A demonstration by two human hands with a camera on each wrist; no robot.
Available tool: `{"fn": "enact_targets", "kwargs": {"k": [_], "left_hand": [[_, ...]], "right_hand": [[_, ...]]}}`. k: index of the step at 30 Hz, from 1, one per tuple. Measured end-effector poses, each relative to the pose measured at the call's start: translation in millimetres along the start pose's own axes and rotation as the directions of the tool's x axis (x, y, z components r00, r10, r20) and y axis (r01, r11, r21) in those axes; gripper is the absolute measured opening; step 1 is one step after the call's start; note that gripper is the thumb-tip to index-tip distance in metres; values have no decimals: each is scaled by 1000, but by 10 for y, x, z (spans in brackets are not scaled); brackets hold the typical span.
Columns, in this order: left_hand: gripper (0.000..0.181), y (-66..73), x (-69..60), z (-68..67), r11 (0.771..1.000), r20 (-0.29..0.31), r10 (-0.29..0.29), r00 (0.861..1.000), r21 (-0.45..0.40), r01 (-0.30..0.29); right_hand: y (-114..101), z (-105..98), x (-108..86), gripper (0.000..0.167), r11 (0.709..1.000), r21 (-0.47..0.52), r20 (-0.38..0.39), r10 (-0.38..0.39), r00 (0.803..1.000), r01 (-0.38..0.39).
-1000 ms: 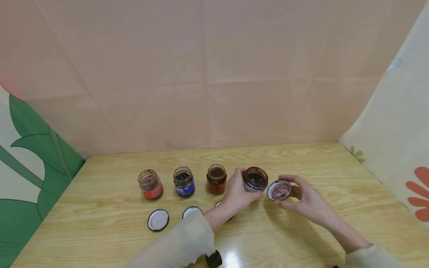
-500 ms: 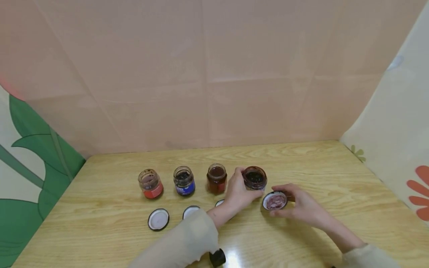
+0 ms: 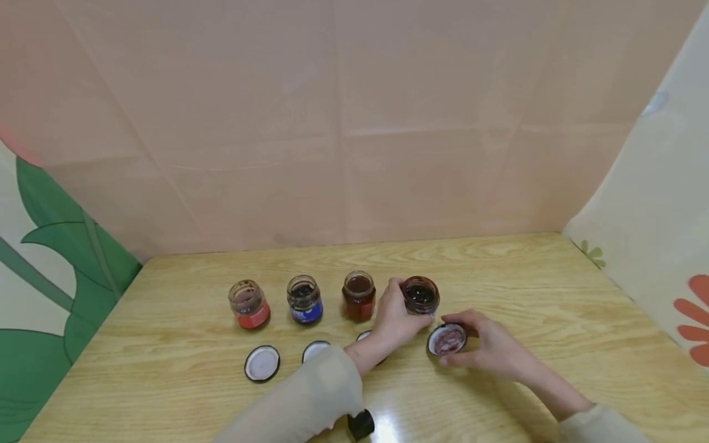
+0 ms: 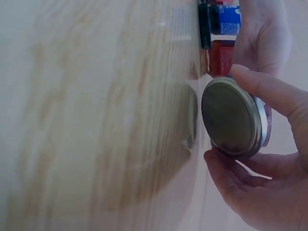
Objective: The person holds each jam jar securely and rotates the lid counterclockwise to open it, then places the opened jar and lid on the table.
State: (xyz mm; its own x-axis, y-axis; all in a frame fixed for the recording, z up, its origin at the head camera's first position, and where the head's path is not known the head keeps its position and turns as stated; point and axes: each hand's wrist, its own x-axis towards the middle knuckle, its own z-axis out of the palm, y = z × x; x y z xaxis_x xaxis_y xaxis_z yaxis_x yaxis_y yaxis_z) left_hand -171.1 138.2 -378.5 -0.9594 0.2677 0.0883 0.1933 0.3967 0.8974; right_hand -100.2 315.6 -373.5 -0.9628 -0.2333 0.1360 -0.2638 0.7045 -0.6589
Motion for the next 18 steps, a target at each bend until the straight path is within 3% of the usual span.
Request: {"fn": "enact_targets", "kwargs": {"k": [11, 18], "left_hand": [[69, -81, 35, 25, 999, -24, -14, 1000, 48, 15], [71, -64, 77, 15, 995, -1, -32, 999, 89, 32]], "right_hand": [[-63, 82, 9, 73, 991, -132, -7, 5, 1000, -6], [-113, 138, 57, 75, 976, -216, -10, 26, 1000, -27]]}}
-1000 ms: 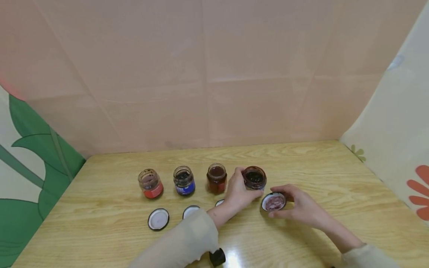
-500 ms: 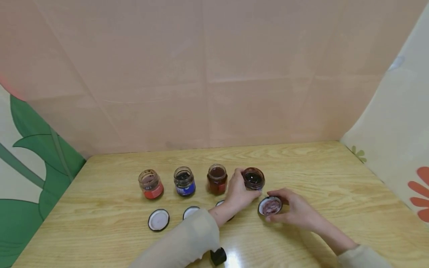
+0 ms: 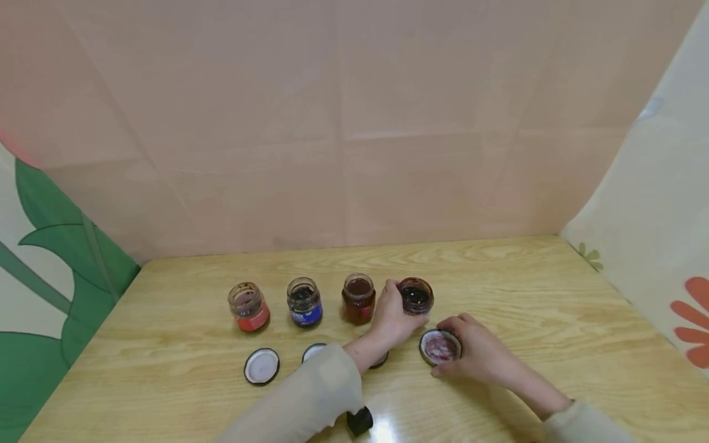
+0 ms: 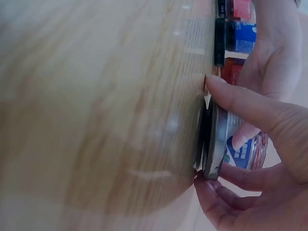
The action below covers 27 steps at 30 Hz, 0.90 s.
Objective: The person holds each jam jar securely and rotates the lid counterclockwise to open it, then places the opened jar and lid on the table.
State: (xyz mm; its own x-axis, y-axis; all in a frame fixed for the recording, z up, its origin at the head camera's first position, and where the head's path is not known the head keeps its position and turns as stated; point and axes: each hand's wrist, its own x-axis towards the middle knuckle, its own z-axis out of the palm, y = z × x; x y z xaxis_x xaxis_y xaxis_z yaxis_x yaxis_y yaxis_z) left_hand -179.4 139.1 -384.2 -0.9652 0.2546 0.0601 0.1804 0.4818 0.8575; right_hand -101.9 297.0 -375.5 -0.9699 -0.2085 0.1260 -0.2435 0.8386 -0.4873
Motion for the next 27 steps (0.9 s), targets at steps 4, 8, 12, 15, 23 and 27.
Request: {"fn": "enact_targets", "kwargs": {"k": [4, 8, 12, 15, 23, 27], "left_hand": [[71, 11, 3, 9, 1000, 13, -11, 1000, 8, 11], [72, 20, -2, 20, 1000, 14, -20, 1000, 10, 20], [81, 33, -5, 12, 1000, 23, -27, 999, 17, 26], [91, 53, -9, -7, 999, 37, -36, 999, 22, 35], [96, 118, -73, -64, 999, 53, -41, 998, 35, 39], [94, 204, -117, -113, 1000, 58, -7, 998, 26, 5]], "right_hand": [[-5, 13, 8, 78, 999, -7, 20, 34, 999, -33], [-3, 14, 9, 78, 999, -17, 26, 40, 999, -40], [5, 17, 14, 77, 999, -19, 26, 37, 999, -37], [11, 14, 17, 78, 999, -19, 31, 44, 999, -44], [19, 1, 27, 82, 999, -30, 38, 39, 999, -38], [14, -58, 34, 85, 997, -4, 56, 81, 995, -81]]}}
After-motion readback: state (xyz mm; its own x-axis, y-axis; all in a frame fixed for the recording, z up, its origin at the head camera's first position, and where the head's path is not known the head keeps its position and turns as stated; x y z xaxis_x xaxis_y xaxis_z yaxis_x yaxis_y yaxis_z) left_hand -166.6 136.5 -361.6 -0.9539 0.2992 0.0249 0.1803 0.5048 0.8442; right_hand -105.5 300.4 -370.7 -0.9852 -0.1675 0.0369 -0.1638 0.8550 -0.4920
